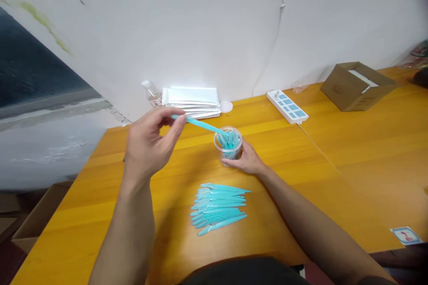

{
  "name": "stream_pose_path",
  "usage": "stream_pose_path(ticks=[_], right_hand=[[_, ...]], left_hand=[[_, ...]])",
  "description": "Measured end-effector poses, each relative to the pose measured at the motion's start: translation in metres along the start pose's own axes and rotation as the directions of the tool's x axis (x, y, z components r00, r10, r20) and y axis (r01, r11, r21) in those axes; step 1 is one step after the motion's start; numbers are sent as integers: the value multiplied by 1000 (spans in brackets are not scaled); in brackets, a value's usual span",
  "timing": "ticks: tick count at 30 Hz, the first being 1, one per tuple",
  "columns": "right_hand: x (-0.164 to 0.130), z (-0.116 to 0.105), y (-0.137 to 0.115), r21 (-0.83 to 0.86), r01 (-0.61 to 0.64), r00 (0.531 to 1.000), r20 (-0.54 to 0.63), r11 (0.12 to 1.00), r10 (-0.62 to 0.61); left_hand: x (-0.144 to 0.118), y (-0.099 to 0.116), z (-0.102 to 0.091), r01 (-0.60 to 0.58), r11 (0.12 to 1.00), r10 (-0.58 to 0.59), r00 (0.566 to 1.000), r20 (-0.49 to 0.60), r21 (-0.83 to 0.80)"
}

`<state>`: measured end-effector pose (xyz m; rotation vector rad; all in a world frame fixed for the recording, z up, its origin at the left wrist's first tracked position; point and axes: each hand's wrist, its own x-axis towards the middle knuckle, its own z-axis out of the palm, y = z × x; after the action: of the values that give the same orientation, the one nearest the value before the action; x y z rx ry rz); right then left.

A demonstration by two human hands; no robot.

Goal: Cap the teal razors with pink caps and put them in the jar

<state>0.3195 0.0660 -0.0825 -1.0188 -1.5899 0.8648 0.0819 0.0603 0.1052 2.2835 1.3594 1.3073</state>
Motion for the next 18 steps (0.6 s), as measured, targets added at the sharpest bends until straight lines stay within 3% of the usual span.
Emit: stream_pose_path(ticks=[2, 5, 9, 10, 13, 14, 18], right_hand=[[0, 0, -1, -16, 2, 1000, 1, 1000, -2], [-1, -1, -1, -38, -4, 1000, -4, 999, 4], [0, -1, 1, -24, 3, 1000, 2, 1000, -3], [0, -1, 2, -22, 4, 1000, -2, 1000, -4], [0, 0, 5, -37, -1, 1000, -17, 999, 0], [0, 1, 5, -44, -2, 1000, -18, 999, 2], [0, 1, 5, -66, 5, 1000, -17, 998, -6]], left_hand=[[16, 9, 17, -122, 989, 104, 976, 193, 81], [14, 3, 44, -209, 975, 154, 878, 453, 75], [-33, -32, 50, 30, 998, -49, 895, 444, 50], [-48, -42, 48, 94, 994, -105, 862, 496, 48], [-88, -64, 48, 211, 976, -186, 660, 728, 58], [-98, -68, 51, 236, 970, -197, 614, 764, 61], [-116, -75, 66, 296, 955, -204, 603, 771, 21]])
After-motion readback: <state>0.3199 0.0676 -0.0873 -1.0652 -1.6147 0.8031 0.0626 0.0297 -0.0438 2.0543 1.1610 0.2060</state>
